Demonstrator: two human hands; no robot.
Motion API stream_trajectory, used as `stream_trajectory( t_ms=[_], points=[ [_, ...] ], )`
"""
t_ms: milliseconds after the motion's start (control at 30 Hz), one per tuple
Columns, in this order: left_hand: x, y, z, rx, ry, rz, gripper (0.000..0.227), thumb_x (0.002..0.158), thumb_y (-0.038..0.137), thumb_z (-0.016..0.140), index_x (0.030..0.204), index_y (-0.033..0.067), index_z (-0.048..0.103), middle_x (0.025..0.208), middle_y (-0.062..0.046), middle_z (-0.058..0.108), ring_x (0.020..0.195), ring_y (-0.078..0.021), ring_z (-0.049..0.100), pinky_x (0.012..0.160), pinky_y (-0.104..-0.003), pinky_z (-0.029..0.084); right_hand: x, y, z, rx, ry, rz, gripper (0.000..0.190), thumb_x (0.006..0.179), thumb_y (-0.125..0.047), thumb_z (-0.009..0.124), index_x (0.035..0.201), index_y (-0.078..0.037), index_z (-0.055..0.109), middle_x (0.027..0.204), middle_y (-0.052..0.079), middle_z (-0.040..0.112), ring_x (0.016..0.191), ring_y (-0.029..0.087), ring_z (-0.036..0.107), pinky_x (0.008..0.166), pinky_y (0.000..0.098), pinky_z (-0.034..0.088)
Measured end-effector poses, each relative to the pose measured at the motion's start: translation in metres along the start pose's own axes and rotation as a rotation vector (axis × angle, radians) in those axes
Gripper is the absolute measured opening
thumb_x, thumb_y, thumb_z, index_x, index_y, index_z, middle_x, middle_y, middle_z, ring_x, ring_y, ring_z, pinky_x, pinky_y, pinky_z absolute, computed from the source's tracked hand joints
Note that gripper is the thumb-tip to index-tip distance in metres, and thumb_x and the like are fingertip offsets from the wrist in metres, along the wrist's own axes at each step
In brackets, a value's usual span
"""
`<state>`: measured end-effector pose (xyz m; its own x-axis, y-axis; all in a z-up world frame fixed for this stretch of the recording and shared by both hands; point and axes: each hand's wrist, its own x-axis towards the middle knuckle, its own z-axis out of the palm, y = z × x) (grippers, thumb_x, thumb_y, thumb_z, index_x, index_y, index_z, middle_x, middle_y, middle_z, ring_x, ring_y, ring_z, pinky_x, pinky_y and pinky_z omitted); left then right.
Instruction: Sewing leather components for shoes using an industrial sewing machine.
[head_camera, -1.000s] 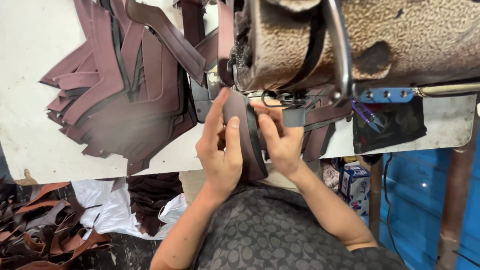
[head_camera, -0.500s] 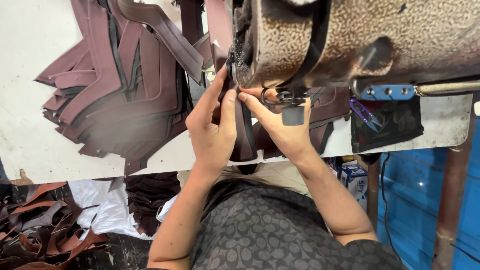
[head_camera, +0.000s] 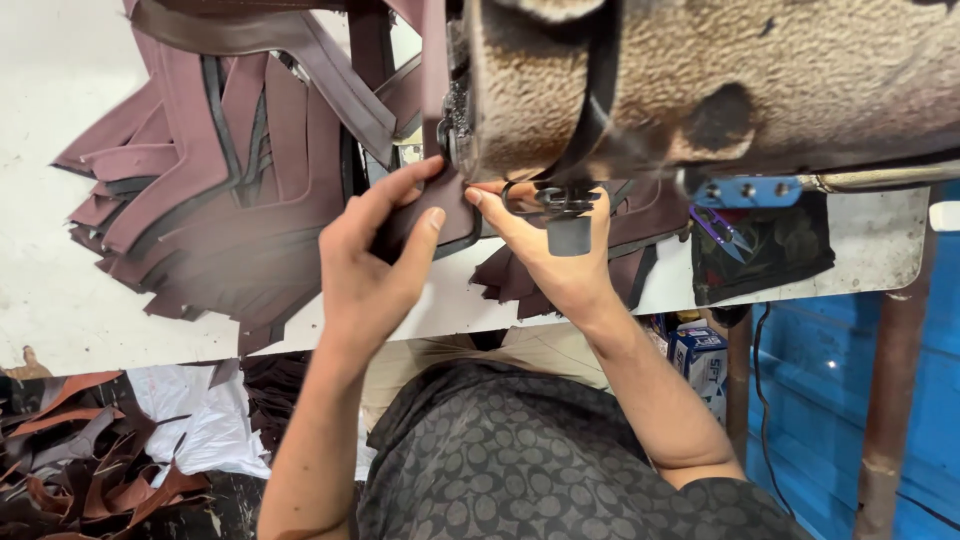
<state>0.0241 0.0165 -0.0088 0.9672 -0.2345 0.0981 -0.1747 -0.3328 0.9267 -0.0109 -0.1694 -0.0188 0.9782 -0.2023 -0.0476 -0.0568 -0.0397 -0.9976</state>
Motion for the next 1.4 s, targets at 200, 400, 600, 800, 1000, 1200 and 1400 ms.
stream_trajectory(
  t_ms=[200, 400, 600, 800, 1000, 1200, 1400],
  points=[
    [0.038, 0.008, 0.004, -0.149, -0.111, -0.089, 0.029, 0.098, 0.001, 0.067, 0.126, -0.0001, 0.069, 0.108, -0.002, 0.074, 0.1, -0.0059, 0.064, 0.089, -0.023, 0.052, 0.003, 0.007, -0.009, -0.087, 0.042, -0.02, 0.011, 0.092, -0.003, 0.082, 0.093, 0.006, 0.076, 0.087, 0.004, 0.076, 0.082, 0.007, 0.069, 0.075, 0.0226, 0.057],
    [0.061, -0.006, 0.007, -0.243, -0.22, -0.057, 0.017, 0.103, -0.001, 0.065, 0.118, -0.0036, 0.072, 0.1, -0.001, 0.073, 0.094, -0.0048, 0.064, 0.085, -0.023, 0.055, 0.004, 0.003, -0.014, 0.217, 0.029, 0.062, 0.014, 0.094, -0.004, 0.075, 0.095, 0.009, 0.069, 0.096, 0.009, 0.078, 0.095, 0.012, 0.077, 0.088, 0.0284, 0.065],
    [0.038, -0.014, 0.026, -0.423, -0.107, -0.116, 0.019, 0.103, 0.0, 0.065, 0.12, -0.0046, 0.071, 0.106, 0.0, 0.073, 0.097, -0.0045, 0.067, 0.088, -0.02, 0.056, 0.006, -0.004, -0.012, -0.054, 0.035, 0.1, 0.012, 0.098, -0.005, 0.076, 0.099, 0.005, 0.08, 0.09, 0.009, 0.08, 0.078, 0.007, 0.069, 0.068, 0.0233, 0.055],
    [0.008, -0.007, 0.041, -0.424, 0.098, -0.184, 0.027, 0.105, 0.0, 0.065, 0.132, -0.002, 0.068, 0.102, 0.003, 0.07, 0.088, -0.0014, 0.061, 0.078, -0.017, 0.051, 0.004, 0.009, 0.004, -0.079, 0.12, 0.034, 0.014, 0.092, -0.005, 0.084, 0.091, 0.004, 0.074, 0.085, 0.002, 0.073, 0.077, 0.003, 0.064, 0.07, 0.02, 0.054],
    [0.001, -0.002, 0.045, -0.246, 0.189, -0.105, 0.031, 0.106, 0.001, 0.064, 0.137, 0.0012, 0.064, 0.1, 0.002, 0.073, 0.089, -0.0017, 0.064, 0.08, -0.019, 0.055, 0.004, 0.006, 0.009, 0.036, 0.103, 0.058, 0.012, 0.091, -0.005, 0.082, 0.098, 0.003, 0.075, 0.088, -0.002, 0.074, 0.078, 0.003, 0.067, 0.071, 0.0193, 0.056],
    [-0.017, 0.008, 0.041, -0.324, 0.138, -0.087, 0.039, 0.111, -0.001, 0.058, 0.15, 0.0022, 0.056, 0.111, -0.001, 0.074, 0.092, -0.0036, 0.064, 0.08, -0.022, 0.054, -0.001, -0.005, 0.009, -0.004, 0.064, 0.021, 0.012, 0.094, -0.003, 0.078, 0.105, 0.002, 0.076, 0.093, -0.002, 0.076, 0.082, 0.003, 0.068, 0.073, 0.0192, 0.056],
    [-0.054, 0.017, 0.047, -0.225, 0.084, -0.208, 0.061, 0.101, -0.004, 0.058, 0.158, 0.0036, 0.037, 0.078, 0.005, 0.044, 0.065, -0.001, 0.042, 0.057, -0.018, 0.038, -0.001, 0.008, -0.003, 0.095, 0.021, 0.049, 0.016, 0.094, -0.006, 0.077, 0.107, 0.004, 0.075, 0.1, -0.002, 0.075, 0.082, 0.002, 0.065, 0.07, 0.0196, 0.053]
  ],
)
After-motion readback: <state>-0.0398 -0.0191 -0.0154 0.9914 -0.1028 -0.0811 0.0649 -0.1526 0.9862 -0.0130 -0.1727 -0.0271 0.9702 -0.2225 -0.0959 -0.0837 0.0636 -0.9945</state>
